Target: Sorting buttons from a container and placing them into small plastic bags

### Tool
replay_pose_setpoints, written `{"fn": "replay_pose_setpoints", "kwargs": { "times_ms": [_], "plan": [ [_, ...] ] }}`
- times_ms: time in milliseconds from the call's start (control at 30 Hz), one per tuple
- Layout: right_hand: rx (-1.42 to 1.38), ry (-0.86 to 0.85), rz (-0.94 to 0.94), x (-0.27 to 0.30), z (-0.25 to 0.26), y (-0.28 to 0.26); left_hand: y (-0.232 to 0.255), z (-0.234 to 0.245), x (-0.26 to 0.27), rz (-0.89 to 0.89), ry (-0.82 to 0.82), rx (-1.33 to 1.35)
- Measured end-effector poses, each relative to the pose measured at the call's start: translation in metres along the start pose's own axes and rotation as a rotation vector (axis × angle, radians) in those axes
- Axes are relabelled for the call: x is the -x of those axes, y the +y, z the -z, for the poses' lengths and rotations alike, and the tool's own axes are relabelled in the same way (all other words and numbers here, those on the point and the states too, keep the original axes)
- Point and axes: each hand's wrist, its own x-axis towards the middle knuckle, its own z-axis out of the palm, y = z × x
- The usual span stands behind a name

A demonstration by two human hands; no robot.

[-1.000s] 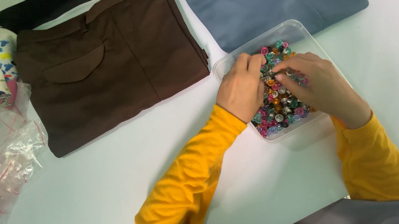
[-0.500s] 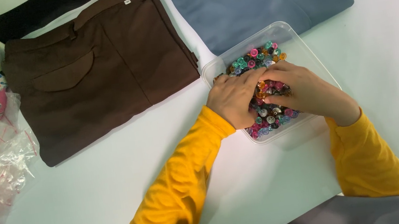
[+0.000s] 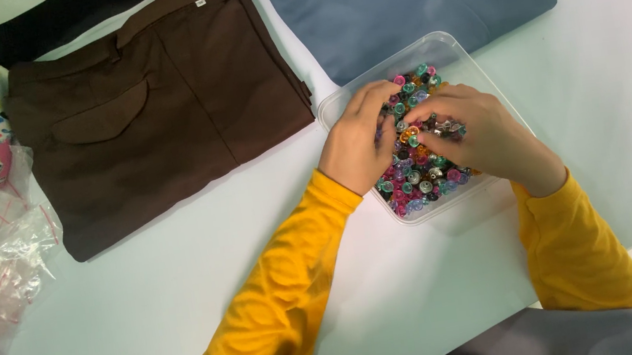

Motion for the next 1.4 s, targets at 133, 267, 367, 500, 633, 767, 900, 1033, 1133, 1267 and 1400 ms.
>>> {"fn": "replay_pose_setpoints", "kwargs": {
  "times_ms": [133, 267, 367, 500, 633, 767, 900, 1033, 1133, 1267, 1400],
  "plan": [
    [0.109, -0.201, -0.099, -0.003, 0.008, -0.013, -0.008, -0.003, 0.004, -0.097, -0.085, -0.095],
    [0.113, -0.221, -0.177, -0.003, 0.006, -0.006, -0.017, -0.019, 0.010, -0.029, -0.187, -0.455],
    [0.150, -0.167, -0.198, -0.001, -0.001, 0.004, -0.018, -0.025, 0.010, 0.064, -0.223, -0.627],
    [0.187, 0.014, -0.137, 0.001, -0.002, 0.015, -0.015, -0.021, 0.005, 0.120, -0.241, -0.683],
    [0.090, 0.129, -0.061, 0.000, -0.001, 0.004, -0.014, -0.018, 0.004, 0.136, -0.273, -0.658],
    [-0.144, 0.159, -0.116, 0.001, 0.004, -0.002, -0.015, -0.019, 0.005, 0.101, -0.241, -0.606],
    [-0.341, 0.116, -0.168, -0.001, 0.011, -0.018, -0.012, -0.018, 0.006, 0.058, -0.141, -0.530],
    [-0.379, 0.094, -0.187, 0.002, 0.010, -0.009, 0.001, -0.010, 0.005, -0.039, -0.048, -0.453],
    [-0.410, 0.080, -0.203, 0.004, 0.007, -0.002, 0.004, -0.006, 0.004, -0.068, -0.028, -0.388],
    [-0.396, 0.083, -0.219, 0.003, 0.005, 0.003, 0.006, 0.000, 0.004, -0.052, -0.003, -0.211],
    [-0.485, 0.144, -0.165, 0.001, 0.001, 0.004, -0.001, 0.000, 0.009, -0.043, 0.102, -0.103]
  ]
}}
